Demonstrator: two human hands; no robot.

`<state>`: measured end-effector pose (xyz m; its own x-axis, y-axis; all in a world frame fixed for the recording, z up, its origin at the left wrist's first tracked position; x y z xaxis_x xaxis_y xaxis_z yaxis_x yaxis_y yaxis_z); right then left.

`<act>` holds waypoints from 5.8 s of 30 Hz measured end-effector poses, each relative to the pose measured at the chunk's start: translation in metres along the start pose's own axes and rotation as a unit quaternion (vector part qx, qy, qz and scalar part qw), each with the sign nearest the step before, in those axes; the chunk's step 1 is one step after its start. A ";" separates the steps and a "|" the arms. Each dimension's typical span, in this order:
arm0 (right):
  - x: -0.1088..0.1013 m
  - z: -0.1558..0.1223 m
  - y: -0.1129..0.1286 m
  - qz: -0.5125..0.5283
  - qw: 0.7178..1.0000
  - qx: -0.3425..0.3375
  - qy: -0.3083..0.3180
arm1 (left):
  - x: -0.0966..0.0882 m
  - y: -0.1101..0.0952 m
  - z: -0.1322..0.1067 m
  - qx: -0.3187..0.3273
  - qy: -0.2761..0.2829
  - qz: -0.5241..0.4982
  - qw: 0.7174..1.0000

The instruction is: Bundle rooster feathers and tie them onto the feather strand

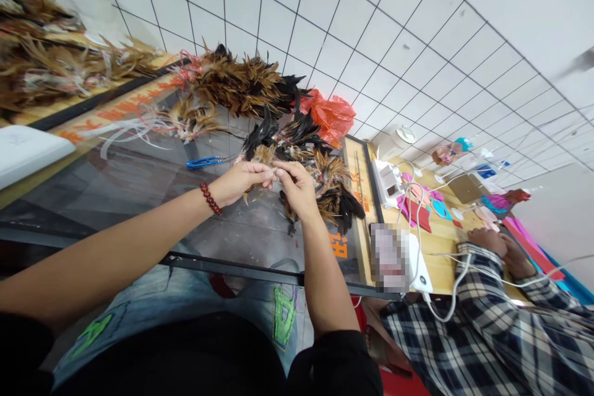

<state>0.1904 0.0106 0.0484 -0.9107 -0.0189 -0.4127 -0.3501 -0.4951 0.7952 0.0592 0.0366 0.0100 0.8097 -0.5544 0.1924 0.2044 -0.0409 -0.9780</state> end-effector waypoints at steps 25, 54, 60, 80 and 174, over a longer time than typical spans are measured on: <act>0.025 -0.007 0.005 -0.145 0.970 -0.047 0.191 | -0.033 -0.021 -0.007 0.052 -0.237 -0.077 0.967; 0.032 -0.001 -0.020 0.339 0.927 0.156 -0.038 | 0.003 0.005 -0.003 -0.089 -0.021 -0.234 0.968; 0.038 -0.002 -0.023 0.360 0.913 0.190 -0.038 | 0.004 0.006 -0.001 -0.054 -0.006 -0.214 0.975; 0.029 -0.003 -0.025 0.302 0.939 0.162 -0.024 | 0.009 0.001 -0.004 -0.050 0.027 -0.149 0.987; -0.007 -0.007 -0.023 -0.449 0.886 0.086 0.080 | -0.034 -0.011 -0.007 0.031 -0.246 -0.201 0.948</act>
<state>0.2066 0.0160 0.0295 -0.2096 0.1852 -0.9601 -0.9583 -0.2338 0.1641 0.0258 0.0495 0.0135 0.8150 -0.0490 0.5774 0.5703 -0.1088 -0.8142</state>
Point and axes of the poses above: each hand's wrist, its own z-axis towards the middle knuckle, its own x-axis out of the palm, y = z × x, the point moved 6 cm from there along z, towards the middle knuckle, and after that the axes turned 7 degrees about y, right-handed, at the moved point
